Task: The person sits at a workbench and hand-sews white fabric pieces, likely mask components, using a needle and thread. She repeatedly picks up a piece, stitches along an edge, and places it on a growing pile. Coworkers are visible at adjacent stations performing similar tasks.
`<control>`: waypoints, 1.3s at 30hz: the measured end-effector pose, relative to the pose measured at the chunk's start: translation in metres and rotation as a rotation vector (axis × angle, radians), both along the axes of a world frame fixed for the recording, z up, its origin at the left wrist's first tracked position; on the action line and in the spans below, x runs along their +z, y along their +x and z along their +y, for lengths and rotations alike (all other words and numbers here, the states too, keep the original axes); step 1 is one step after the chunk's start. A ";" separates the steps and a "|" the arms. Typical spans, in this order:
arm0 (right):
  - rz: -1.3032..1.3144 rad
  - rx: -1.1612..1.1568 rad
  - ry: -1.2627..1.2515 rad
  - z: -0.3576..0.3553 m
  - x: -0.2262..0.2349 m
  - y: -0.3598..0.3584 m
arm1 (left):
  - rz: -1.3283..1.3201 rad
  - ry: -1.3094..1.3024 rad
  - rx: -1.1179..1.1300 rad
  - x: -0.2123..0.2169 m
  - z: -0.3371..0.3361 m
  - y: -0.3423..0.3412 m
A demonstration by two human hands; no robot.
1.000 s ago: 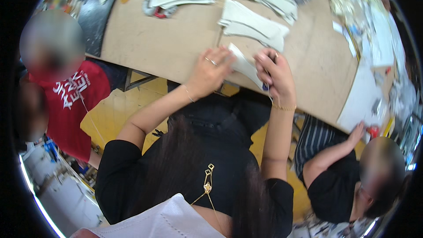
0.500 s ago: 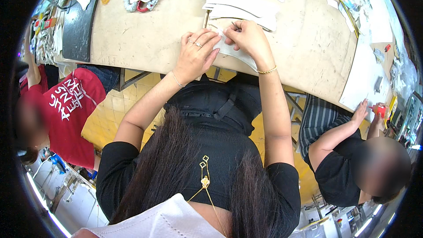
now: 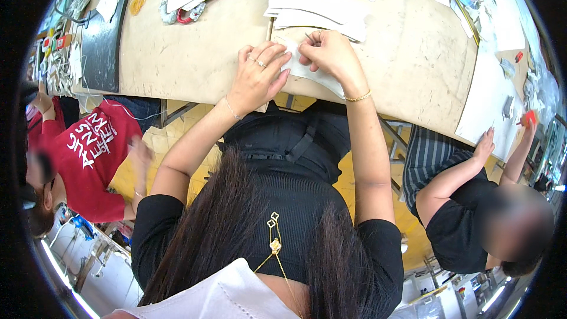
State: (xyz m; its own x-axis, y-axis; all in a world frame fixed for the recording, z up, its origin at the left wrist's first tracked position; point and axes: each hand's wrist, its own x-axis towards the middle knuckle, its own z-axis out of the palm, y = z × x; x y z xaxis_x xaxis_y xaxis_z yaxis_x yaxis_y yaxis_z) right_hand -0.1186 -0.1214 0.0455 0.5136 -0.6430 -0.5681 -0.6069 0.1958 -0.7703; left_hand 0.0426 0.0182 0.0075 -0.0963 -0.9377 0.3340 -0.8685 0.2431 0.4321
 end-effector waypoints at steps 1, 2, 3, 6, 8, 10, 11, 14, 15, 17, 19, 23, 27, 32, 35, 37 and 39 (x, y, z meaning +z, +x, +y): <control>0.002 0.005 0.005 0.000 0.000 0.001 | -0.018 -0.001 -0.002 0.001 0.000 0.000; 0.021 0.009 0.005 0.000 0.001 0.001 | -0.031 -0.007 -0.004 0.002 -0.001 0.000; 0.010 0.017 -0.002 0.000 0.001 0.001 | -0.045 -0.013 -0.006 0.004 -0.001 0.000; 0.029 0.026 -0.038 0.003 0.004 -0.002 | -0.132 0.026 -0.030 0.008 -0.003 0.000; 0.043 0.027 -0.067 0.007 0.006 -0.009 | -0.143 0.046 -0.041 0.012 -0.004 0.001; 0.093 0.000 -0.078 0.014 0.013 -0.028 | -0.172 0.011 -0.046 0.014 -0.006 0.001; 0.087 -0.010 -0.091 0.019 0.017 -0.039 | -0.180 0.011 -0.042 0.015 -0.006 0.000; 0.094 -0.112 -0.052 0.034 0.020 -0.065 | -0.190 0.041 -0.032 0.016 -0.009 -0.003; 0.098 -0.147 -0.043 0.038 0.020 -0.071 | -0.189 0.072 -0.028 0.016 -0.009 -0.005; 0.082 -0.190 -0.040 0.045 0.017 -0.078 | -0.196 0.100 -0.021 0.015 -0.011 -0.008; 0.064 -0.233 -0.025 0.049 0.014 -0.083 | -0.211 0.094 -0.015 0.015 -0.011 -0.011; 0.089 -0.235 -0.078 0.052 0.009 -0.084 | -0.268 0.095 -0.039 0.013 -0.010 -0.012; 0.128 -0.188 -0.159 0.051 0.006 -0.084 | -0.334 0.091 -0.066 0.013 -0.008 -0.012; 0.143 -0.148 -0.222 0.047 0.005 -0.086 | -0.396 0.116 -0.090 0.018 -0.008 -0.017; 0.152 -0.126 -0.245 0.044 0.005 -0.086 | -0.442 0.136 -0.091 0.022 -0.008 -0.022; 0.150 -0.121 -0.274 0.043 0.005 -0.086 | -0.482 0.148 -0.095 0.024 -0.008 -0.025; 0.171 -0.118 -0.282 0.041 0.005 -0.085 | -0.495 0.178 -0.095 0.025 -0.008 -0.029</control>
